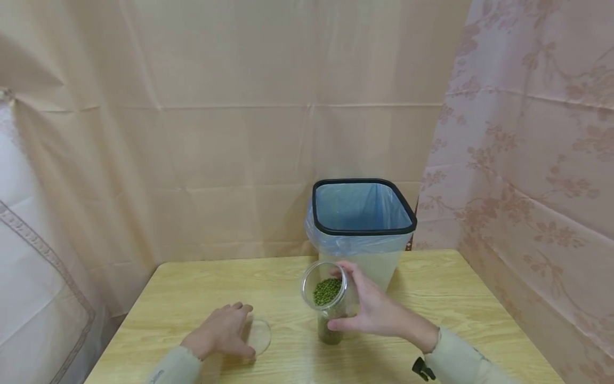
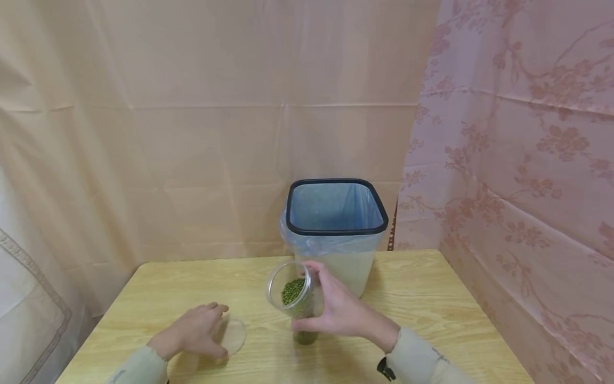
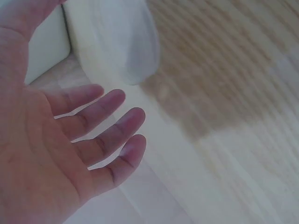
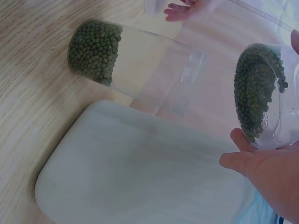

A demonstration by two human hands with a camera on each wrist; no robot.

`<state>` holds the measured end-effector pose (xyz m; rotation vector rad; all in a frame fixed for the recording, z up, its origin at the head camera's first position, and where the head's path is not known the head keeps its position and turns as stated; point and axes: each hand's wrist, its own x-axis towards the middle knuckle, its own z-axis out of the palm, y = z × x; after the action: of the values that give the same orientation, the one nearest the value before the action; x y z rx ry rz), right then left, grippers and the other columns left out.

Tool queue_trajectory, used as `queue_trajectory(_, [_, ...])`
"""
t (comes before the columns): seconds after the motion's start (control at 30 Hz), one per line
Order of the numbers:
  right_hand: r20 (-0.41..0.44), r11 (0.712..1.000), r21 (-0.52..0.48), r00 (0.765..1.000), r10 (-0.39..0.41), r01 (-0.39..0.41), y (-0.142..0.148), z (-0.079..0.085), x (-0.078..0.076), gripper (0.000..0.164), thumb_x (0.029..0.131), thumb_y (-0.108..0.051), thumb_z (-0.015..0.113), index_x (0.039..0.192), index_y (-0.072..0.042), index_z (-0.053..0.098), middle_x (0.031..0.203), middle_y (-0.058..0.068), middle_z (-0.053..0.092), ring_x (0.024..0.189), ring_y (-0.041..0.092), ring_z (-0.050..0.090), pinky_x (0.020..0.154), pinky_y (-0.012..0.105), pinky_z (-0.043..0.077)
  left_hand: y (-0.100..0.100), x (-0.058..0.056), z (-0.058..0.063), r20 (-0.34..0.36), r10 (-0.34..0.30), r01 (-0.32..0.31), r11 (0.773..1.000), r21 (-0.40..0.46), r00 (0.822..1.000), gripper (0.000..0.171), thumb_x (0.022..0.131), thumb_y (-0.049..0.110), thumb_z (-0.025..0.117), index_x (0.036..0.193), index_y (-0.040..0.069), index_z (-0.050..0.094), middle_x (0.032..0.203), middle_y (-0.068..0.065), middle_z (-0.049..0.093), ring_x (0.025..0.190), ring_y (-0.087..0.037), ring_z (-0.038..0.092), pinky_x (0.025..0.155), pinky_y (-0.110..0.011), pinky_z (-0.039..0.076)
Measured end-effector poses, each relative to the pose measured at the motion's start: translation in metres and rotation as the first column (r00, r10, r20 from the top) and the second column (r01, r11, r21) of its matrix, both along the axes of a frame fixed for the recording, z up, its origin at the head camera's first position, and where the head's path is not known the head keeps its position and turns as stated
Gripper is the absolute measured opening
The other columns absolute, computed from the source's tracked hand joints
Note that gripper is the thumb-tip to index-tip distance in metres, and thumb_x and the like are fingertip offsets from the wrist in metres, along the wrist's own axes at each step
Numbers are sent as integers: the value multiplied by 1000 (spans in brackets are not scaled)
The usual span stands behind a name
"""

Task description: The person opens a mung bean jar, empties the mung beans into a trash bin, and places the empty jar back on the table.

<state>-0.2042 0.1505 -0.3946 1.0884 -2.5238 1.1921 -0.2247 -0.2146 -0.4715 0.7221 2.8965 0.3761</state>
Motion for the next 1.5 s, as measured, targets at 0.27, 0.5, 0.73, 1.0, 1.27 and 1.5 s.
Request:
queue_trajectory(0.27, [7,1000,-6,1000,2,-2,6,11,1,106,72,-50,89,150,-14,27,142,1,52,132,23,50,111,52,36,6,-10,18,24,-79,74,986,150,997,62,86,43,75,127,0,60,112,-13,67,89,-25,66,78,-48,54])
queue_trajectory(0.5, [-15,1000,11,1000,-2,2,11,28,2,107,73,-48,89,152,-13,26,141,0,52,133,23,49,112,47,37,17,-15,46,44,-133,118,962,244,990,41,97,41,65,118,7,65,102,-4,69,81,-15,62,73,-38,53])
queue_trajectory(0.73, [-14,999,35,1000,-1,1,18,57,0,109,72,-47,90,153,-18,23,142,5,51,134,22,48,113,50,35,26,-21,71,79,-190,160,945,285,979,31,101,43,59,111,14,67,94,8,66,81,-9,61,73,-33,52])
queue_trajectory(1.0, [61,994,71,994,-89,84,27,92,-4,109,74,-49,89,154,-13,23,145,9,50,137,30,46,111,54,37,35,-25,101,156,-201,147,943,299,967,33,103,43,56,111,15,70,95,8,66,88,-15,62,76,-38,52])
queue_trajectory(1.27, [92,976,157,982,-165,150,29,120,-12,106,76,-49,87,154,-13,25,144,17,50,135,35,47,107,59,39,47,-29,123,239,-199,102,925,366,950,36,103,42,57,115,11,69,94,2,65,76,-17,61,66,-36,53])
queue_trajectory(1.5, [87,962,203,975,-204,183,30,144,-21,108,75,-49,88,155,-11,26,144,15,50,134,34,47,108,57,39,58,-35,142,195,-243,156,912,378,950,36,104,40,54,115,9,69,96,3,67,80,-20,65,73,-35,55])
